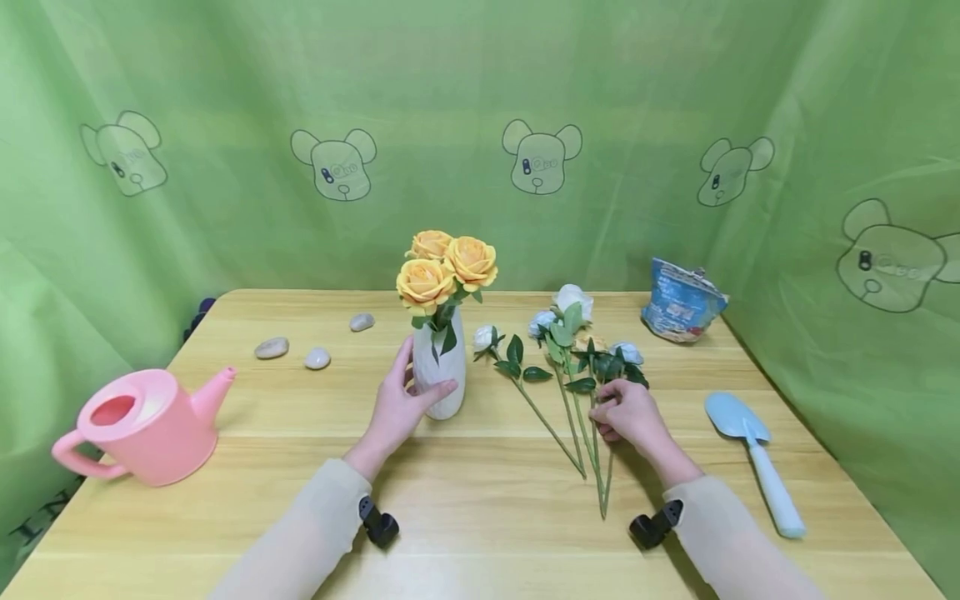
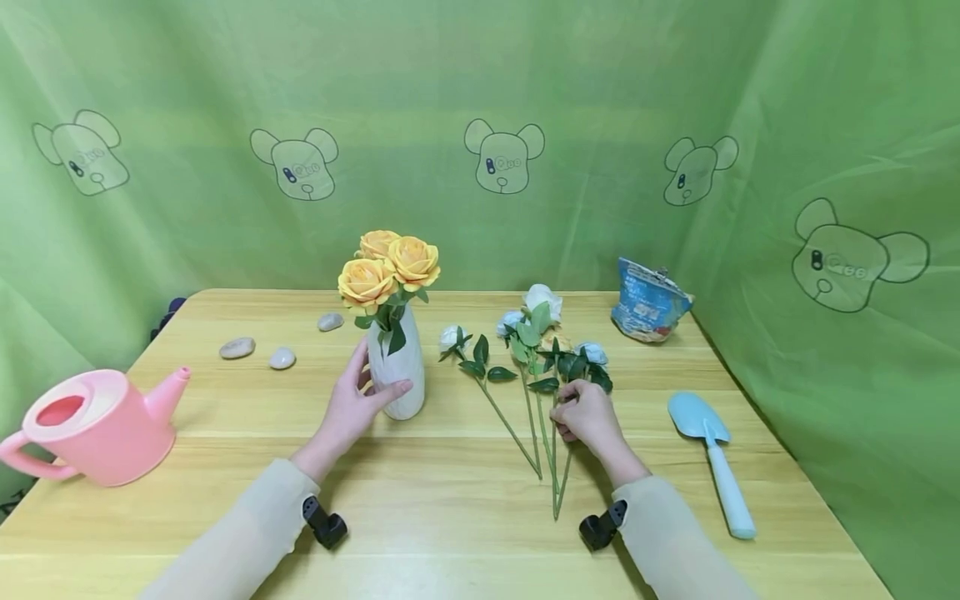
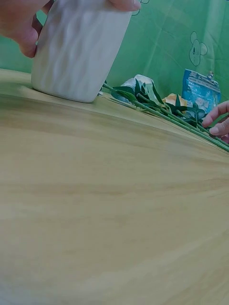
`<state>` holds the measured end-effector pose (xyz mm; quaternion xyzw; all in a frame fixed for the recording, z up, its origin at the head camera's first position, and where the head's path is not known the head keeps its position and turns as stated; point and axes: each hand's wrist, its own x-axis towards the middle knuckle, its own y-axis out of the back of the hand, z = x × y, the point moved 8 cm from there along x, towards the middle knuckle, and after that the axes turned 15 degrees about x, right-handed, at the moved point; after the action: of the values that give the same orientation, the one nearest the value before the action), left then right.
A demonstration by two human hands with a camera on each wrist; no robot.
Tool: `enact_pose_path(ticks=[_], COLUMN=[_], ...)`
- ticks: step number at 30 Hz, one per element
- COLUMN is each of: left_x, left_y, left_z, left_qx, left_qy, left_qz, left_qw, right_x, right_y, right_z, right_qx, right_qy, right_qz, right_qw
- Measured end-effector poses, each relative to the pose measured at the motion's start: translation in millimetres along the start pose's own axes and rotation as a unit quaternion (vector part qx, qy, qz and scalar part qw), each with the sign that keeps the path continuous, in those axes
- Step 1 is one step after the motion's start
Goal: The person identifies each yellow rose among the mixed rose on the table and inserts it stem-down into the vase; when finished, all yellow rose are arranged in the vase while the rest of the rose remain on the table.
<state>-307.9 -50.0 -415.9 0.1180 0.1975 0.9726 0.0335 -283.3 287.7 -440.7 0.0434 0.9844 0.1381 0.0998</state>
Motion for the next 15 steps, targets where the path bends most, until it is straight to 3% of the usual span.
enact_pose_path(ticks=[15], left_x=[-1.2], left_y=[-1.1], left_z=[0.2], left_qx=[-0.001], left_qy=[-0.004], left_qz=[0.006], left_qw=[1.0], right_x=[-8], right_y=[12], right_z=[-8], right_qx=[0.126], right_qy=[0.004], right_qz=[0.038], right_qw=[0.991])
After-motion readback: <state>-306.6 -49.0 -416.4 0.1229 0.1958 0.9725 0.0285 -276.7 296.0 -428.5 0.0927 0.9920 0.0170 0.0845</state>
